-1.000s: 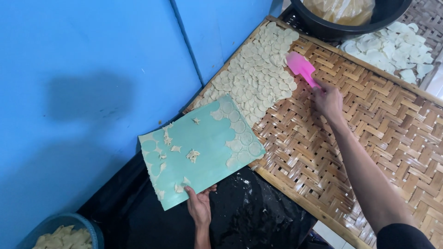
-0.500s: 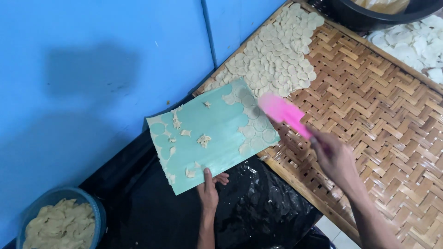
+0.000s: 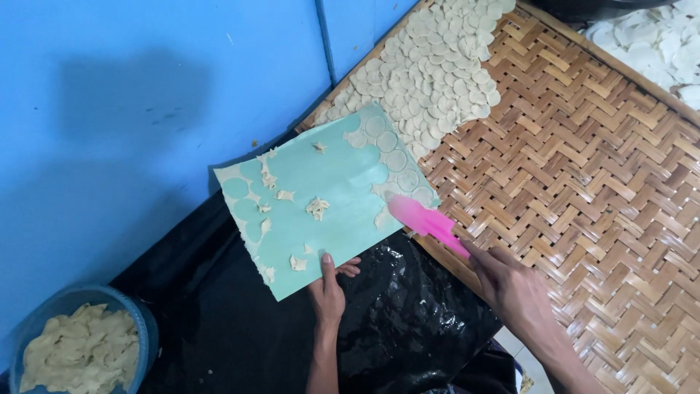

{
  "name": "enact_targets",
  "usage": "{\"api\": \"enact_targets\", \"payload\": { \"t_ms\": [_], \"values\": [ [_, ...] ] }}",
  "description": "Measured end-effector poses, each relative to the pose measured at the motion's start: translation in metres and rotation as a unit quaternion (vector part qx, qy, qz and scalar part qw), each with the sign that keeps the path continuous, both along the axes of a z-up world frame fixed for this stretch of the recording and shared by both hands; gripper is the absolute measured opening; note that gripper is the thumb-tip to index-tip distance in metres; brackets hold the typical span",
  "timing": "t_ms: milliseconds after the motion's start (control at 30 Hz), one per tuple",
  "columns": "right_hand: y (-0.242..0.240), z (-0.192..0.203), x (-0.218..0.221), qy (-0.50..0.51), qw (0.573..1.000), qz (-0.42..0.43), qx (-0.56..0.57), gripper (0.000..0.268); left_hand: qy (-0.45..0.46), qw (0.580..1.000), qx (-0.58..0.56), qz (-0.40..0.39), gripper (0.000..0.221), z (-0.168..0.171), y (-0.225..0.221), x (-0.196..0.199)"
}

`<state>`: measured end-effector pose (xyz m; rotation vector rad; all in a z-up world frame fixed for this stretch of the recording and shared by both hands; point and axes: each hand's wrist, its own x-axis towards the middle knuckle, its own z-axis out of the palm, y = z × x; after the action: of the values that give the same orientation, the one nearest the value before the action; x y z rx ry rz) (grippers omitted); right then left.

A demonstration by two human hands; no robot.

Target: The person is using a pink spatula to transfer small pieces of dough from a template onto a woven bamboo drying tray.

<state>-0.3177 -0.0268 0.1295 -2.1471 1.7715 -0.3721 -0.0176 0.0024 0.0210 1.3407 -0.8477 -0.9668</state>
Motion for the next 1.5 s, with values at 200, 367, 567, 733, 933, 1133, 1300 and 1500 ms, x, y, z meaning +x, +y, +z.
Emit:
{"api": "enact_targets", "payload": {
  "t_ms": [200, 367, 567, 733, 933, 1133, 1300, 1500],
  "values": [
    [-0.004, -0.017, -0.008, -0.008, 1.0, 0.019, 0.017, 0.043, 0.013, 0.999, -0.035, -0.011, 0.05, -0.002, 0.001, 0.0],
    [-0.007, -0.032, -0.012, -0.022, 0.999, 0.02, 0.022, 0.047, -0.006, 1.0, -0.026, -0.013, 0.049, -0.001, -0.001, 0.001],
    [-0.013, -0.048, -0.02, -0.11, 0.993, 0.041, 0.025, 0.04, -0.005, 1.0, -0.024, -0.012, 0.049, 0.006, 0.0, 0.001],
    [-0.019, -0.065, -0.034, -0.185, 0.975, 0.004, 0.123, 0.036, 0.006, 1.0, -0.02, -0.008, 0.049, 0.002, -0.001, 0.001],
    [-0.02, -0.089, -0.046, -0.377, 0.862, -0.094, 0.327, 0.039, 0.009, 1.0, -0.01, -0.011, 0.048, 0.005, -0.002, 0.0],
    [-0.014, -0.052, -0.035, -0.255, 0.96, -0.033, 0.114, 0.034, 0.014, 1.0, -0.023, -0.009, 0.049, 0.002, -0.001, 0.001],
    [-0.005, 0.017, -0.001, -0.071, 0.997, -0.017, 0.003, 0.037, 0.018, 0.999, -0.027, -0.003, 0.047, 0.007, -0.002, -0.001],
    [-0.015, -0.037, -0.022, -0.147, 0.988, 0.036, 0.044, 0.036, 0.008, 1.0, -0.023, -0.012, 0.047, 0.004, -0.001, 0.0]
  ]
}}
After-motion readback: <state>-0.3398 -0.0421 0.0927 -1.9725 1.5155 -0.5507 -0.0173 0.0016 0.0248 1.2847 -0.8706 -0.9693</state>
